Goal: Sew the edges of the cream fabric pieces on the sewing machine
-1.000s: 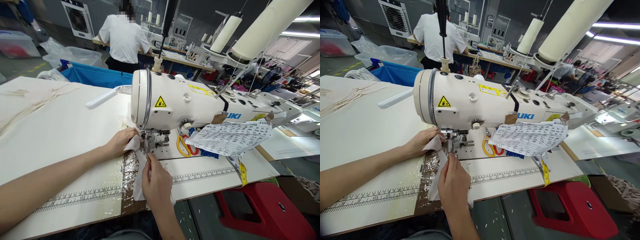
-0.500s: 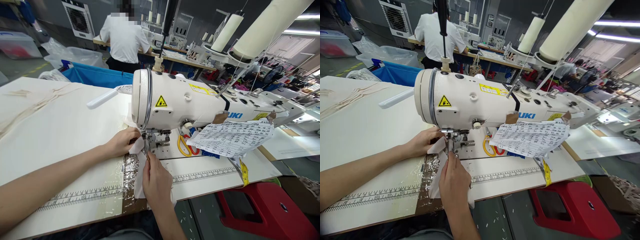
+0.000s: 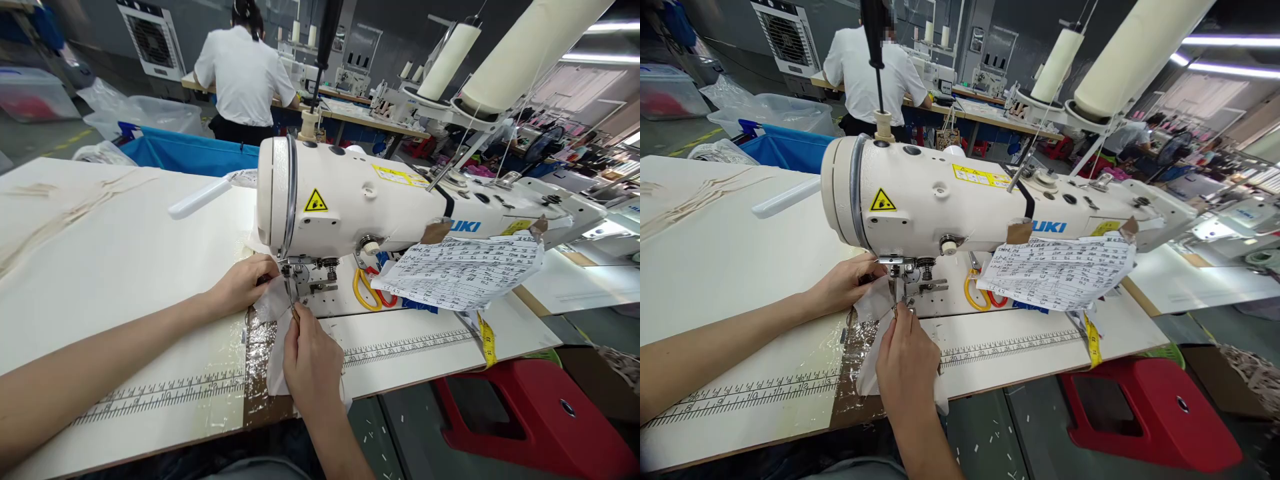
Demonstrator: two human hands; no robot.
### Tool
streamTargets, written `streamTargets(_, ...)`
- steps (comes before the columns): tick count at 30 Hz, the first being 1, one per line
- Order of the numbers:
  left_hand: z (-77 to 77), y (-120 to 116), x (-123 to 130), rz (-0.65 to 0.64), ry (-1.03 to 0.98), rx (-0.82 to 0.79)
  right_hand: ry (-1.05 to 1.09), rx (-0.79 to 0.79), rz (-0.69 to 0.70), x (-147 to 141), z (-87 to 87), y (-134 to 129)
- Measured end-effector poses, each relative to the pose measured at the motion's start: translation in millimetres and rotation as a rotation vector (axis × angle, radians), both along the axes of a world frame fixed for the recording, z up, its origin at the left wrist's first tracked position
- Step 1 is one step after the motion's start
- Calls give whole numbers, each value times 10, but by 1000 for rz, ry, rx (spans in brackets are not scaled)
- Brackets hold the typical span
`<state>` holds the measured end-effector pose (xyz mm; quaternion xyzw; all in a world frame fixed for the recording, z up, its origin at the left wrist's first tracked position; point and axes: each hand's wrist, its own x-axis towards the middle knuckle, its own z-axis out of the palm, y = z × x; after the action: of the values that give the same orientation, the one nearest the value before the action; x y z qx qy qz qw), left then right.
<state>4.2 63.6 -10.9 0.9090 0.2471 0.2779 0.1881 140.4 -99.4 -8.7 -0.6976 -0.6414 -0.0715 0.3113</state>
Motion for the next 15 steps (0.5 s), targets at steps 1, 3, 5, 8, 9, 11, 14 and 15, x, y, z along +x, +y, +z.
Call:
streamTargets(1, 1, -4, 1, -6, -5, 10, -1, -15, -3, -5, -5, 10)
streamTargets(3, 7, -10, 0, -34, -9, 61, -2, -37, -8, -15, -15, 33)
streamTargets(5, 22, -18, -9, -81, 10, 154, -10, -42, -20, -18, -14, 41)
streamTargets(8, 71, -47, -46, -154, 93, 276, 0, -31, -25, 1, 20, -59)
streamTargets(9, 93, -65, -63, -169, 133, 295, 30, -36, -15, 11, 37, -138)
streamTargets(11, 134, -117, -93, -186, 213, 325, 144, -80, 30, 29, 57, -365)
streamTargets(14, 159, -227, -107, -163, 303, 382, 373, -203, 90, 21, 4, -801)
streamTargets(15, 152, -269, -101, -142, 320, 399, 407, -215, 69, 10, -38, -942)
